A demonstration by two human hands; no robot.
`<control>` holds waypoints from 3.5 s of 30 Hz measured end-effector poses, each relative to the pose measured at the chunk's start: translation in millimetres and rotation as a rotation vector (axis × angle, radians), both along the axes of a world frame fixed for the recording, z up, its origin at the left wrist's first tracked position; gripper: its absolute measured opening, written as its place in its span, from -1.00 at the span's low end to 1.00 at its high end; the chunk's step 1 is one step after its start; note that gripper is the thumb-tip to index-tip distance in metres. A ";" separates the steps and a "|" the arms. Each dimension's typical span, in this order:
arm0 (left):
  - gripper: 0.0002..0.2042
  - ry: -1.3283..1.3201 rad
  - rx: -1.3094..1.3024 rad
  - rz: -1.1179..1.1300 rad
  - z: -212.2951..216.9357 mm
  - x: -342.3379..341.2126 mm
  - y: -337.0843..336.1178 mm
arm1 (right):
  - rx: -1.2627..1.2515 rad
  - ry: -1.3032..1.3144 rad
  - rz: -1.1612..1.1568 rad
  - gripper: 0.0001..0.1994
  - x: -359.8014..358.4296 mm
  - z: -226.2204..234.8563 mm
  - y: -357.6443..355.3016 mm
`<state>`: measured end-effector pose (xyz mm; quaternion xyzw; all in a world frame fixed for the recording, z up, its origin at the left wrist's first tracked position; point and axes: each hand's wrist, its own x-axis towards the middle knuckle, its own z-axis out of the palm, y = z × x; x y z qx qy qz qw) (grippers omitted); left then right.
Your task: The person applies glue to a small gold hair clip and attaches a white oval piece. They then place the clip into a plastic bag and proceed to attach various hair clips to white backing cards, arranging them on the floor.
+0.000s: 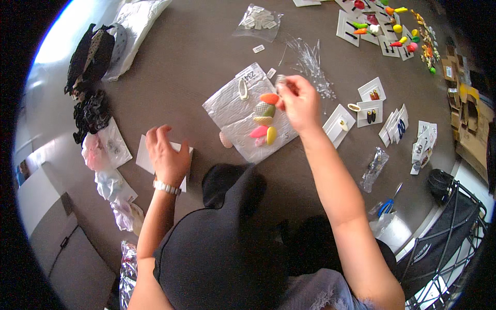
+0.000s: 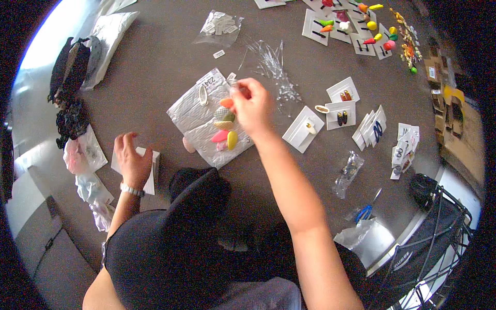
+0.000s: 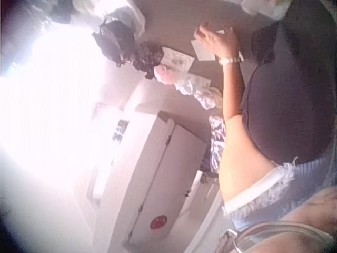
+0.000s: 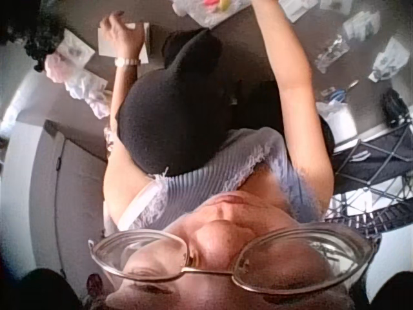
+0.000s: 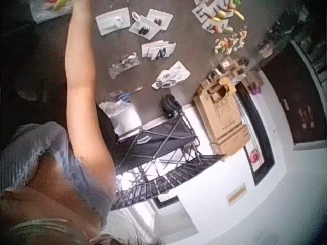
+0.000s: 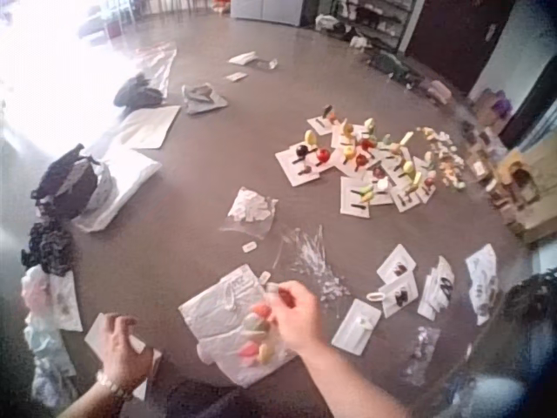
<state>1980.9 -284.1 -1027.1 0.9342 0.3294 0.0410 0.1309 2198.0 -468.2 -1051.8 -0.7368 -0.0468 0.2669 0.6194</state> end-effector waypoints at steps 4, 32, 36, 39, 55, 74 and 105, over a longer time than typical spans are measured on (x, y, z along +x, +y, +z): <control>-0.29 0.273 -0.078 0.244 0.1 -54.9 -8.0 | 0.270 0.286 -0.036 -0.87 -8.6 15.2 -29.3; -0.76 0.064 -0.911 0.225 16.2 -56.5 43.4 | 0.341 0.281 0.000 -0.90 -18.5 38.0 -38.6; -0.73 0.023 -0.864 0.243 7.4 -55.8 49.9 | 0.375 0.322 -0.007 -0.86 -19.4 41.8 -42.7; -0.78 -0.021 -0.578 0.038 24.5 -53.6 55.7 | 0.334 0.360 -0.022 -0.86 -20.1 46.9 -42.8; -0.77 -0.309 -1.803 0.021 63.3 91.9 -30.2 | 0.379 0.376 0.172 -0.88 -41.0 65.8 -33.9; -0.79 -0.265 -1.668 0.146 58.7 100.5 -91.2 | -0.050 0.077 -0.041 -0.92 -43.7 54.3 -58.2; -0.85 -0.592 -1.321 0.086 66.5 118.8 -114.1 | -0.075 -0.300 0.017 -0.90 -43.0 99.7 -73.1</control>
